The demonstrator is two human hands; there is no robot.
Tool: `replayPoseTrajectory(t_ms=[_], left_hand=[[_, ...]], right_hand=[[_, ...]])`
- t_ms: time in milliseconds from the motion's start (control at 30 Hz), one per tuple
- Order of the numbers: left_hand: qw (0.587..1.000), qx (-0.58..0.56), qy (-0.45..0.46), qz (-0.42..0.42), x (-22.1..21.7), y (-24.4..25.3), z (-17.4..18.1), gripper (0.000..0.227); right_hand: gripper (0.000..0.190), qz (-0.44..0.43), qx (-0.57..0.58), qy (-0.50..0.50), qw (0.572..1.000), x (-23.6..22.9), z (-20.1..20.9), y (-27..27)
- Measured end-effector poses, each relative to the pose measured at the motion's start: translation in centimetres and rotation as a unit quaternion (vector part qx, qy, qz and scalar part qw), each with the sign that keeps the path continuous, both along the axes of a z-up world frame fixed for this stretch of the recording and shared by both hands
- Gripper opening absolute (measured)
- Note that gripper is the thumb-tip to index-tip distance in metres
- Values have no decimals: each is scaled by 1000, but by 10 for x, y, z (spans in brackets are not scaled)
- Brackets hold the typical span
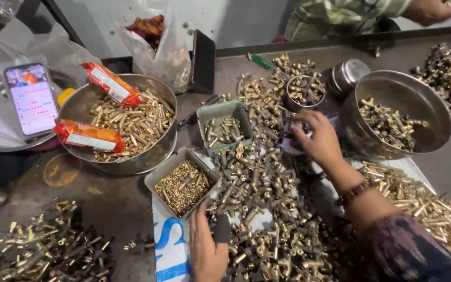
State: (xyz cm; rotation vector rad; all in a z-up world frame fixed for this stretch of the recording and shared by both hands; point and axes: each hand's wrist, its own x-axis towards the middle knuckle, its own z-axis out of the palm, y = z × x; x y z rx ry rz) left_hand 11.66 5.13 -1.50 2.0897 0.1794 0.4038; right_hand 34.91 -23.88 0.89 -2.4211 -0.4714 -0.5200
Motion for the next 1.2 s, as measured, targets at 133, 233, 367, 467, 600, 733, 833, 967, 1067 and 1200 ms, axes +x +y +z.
replayPoseTrajectory(t_ms=[133,233,367,467,600,733,833,967,1067,1200], left_hand=[[999,-26,-26,14,0,-1,1,55],[998,-66,-20,8,-2,1,5,57],[993,-95,-74,-2,-2,4,5,51],[986,-158,-45,-14,1,8,-1,45],[989,-136,-40,-37,5,13,6,44],[989,-113,-61,-68,4,11,12,49],[983,-135,-76,-96,7,14,12,50],[979,-170,-54,-95,1,13,9,51],[978,-176,-58,-96,6,16,8,53],[968,-213,-62,-116,9,18,8,52]], right_hand=[[35,-48,-29,-14,998,49,-31,7],[42,-97,-90,44,990,47,-35,17],[31,-76,3,159,984,21,-43,12],[18,-29,186,254,949,-16,-45,4],[10,23,335,372,865,-77,-14,13],[12,187,254,324,892,-121,32,42],[16,190,102,315,924,-91,35,50],[24,1,54,115,992,-4,-1,41],[34,12,25,38,999,42,-28,43],[37,25,-115,61,991,46,-11,63]])
